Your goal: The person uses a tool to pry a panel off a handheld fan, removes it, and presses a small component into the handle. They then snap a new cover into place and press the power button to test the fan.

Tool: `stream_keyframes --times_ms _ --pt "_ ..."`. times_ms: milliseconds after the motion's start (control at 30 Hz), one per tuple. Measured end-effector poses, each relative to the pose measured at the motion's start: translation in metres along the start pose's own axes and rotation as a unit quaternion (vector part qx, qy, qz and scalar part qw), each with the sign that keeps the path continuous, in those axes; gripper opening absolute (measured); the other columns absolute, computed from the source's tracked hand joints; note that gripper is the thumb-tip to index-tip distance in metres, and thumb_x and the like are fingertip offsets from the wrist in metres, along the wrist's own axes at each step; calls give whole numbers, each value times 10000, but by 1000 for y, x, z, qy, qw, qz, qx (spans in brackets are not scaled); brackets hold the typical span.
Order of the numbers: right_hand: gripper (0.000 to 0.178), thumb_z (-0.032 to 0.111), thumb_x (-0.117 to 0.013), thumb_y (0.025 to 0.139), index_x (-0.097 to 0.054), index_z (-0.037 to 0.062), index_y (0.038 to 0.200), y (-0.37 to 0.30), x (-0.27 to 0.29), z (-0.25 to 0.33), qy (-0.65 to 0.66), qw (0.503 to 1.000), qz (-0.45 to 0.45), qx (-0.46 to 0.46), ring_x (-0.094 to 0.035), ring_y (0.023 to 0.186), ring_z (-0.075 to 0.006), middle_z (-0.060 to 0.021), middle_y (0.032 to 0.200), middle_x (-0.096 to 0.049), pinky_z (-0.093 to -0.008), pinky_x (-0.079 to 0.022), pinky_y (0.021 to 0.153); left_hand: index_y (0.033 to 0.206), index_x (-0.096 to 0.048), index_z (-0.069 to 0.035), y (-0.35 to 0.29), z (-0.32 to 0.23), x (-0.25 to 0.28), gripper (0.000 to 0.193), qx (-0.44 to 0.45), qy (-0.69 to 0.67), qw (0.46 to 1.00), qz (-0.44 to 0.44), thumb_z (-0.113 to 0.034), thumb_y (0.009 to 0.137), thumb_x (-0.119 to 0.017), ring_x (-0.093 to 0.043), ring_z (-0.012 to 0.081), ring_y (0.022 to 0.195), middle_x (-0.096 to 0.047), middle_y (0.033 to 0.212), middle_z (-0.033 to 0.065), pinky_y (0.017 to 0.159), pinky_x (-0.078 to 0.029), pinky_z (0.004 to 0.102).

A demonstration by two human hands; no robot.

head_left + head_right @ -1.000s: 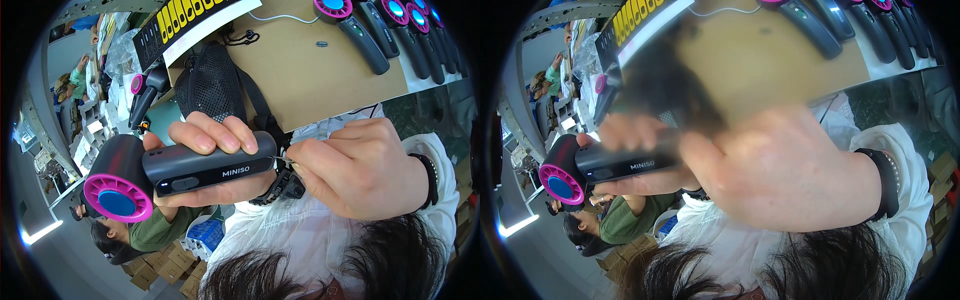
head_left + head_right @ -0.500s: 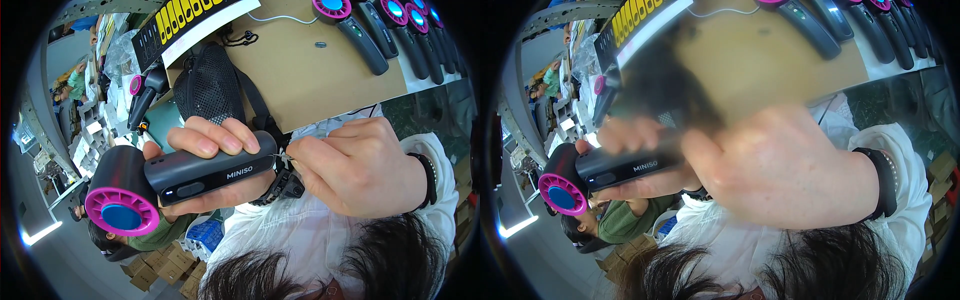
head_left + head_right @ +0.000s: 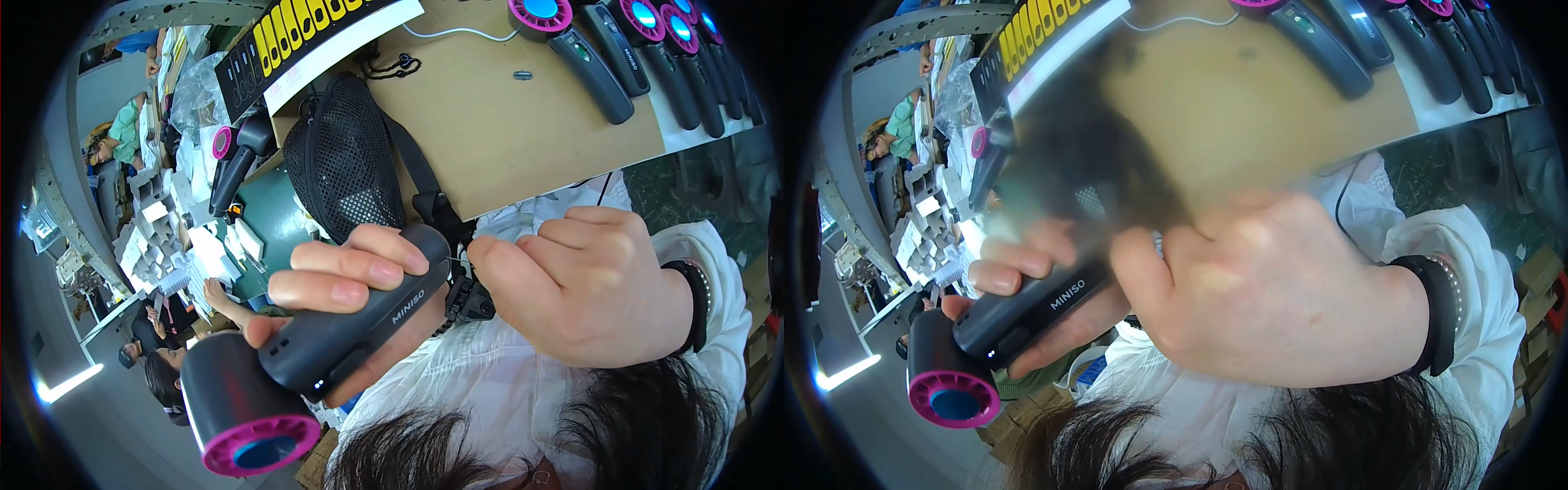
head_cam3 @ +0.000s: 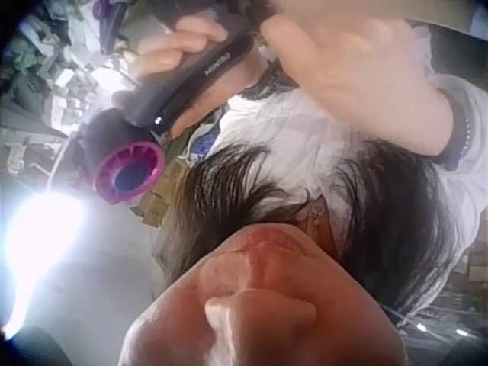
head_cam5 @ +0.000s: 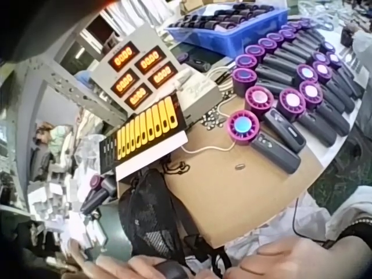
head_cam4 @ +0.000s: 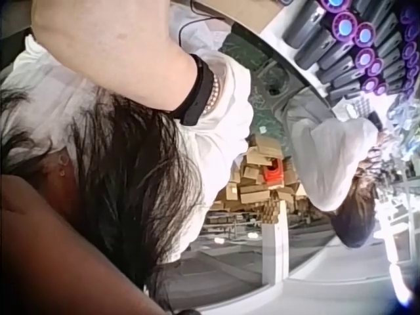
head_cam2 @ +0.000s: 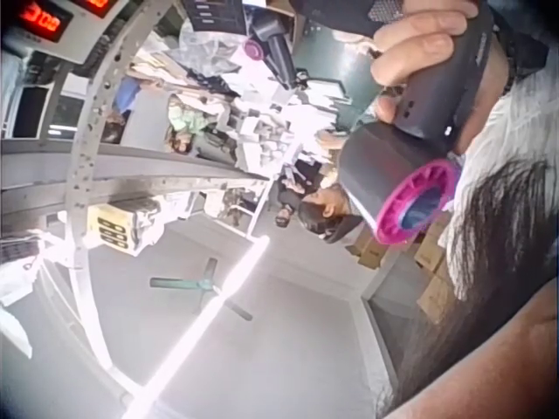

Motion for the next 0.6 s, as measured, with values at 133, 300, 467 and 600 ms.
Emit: stream_keyframes --times_ms 133,300,467,600 --pt "195 47 -609 591 -581 15 782 -2 1 -1 -4 1000 2 23 -453 440 -124 0 515 -445 -241 -346 402 1314 -281 -36 1 -4 4 688 4 31 996 80 -555 869 -357 -449 208 663 -424 867 123 440 -414 291" --pt "220 57 -596 589 -579 26 806 0 -1 -9 35 999 36 18 -460 458 -145 -8 547 -465 -263 -361 425 1303 -320 -38 4 -10 9 684 38 73 984 156 -569 872 -342 -434 173 676 -408 885 90 462 -392 259" --pt "219 44 -586 582 -566 43 800 2 -5 -16 80 996 46 16 -472 511 -178 -24 612 -479 -305 -375 443 1293 -335 -34 2 -9 7 668 49 71 986 140 -553 873 -361 -432 169 672 -407 867 88 458 -391 256" --pt "211 21 -582 585 -551 42 793 2 -10 -22 141 989 38 27 -483 554 -205 -40 642 -477 -323 -388 468 1276 -357 -32 -2 -4 3 657 52 30 995 80 -546 867 -386 -429 164 660 -410 852 84 450 -387 254"
Point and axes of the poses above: each hand's wrist, its own y-axis towards the middle knuckle, its own x-axis out of the back of the hand, z = x × y, the point moved 1 cm from there along y, towards the middle knuckle
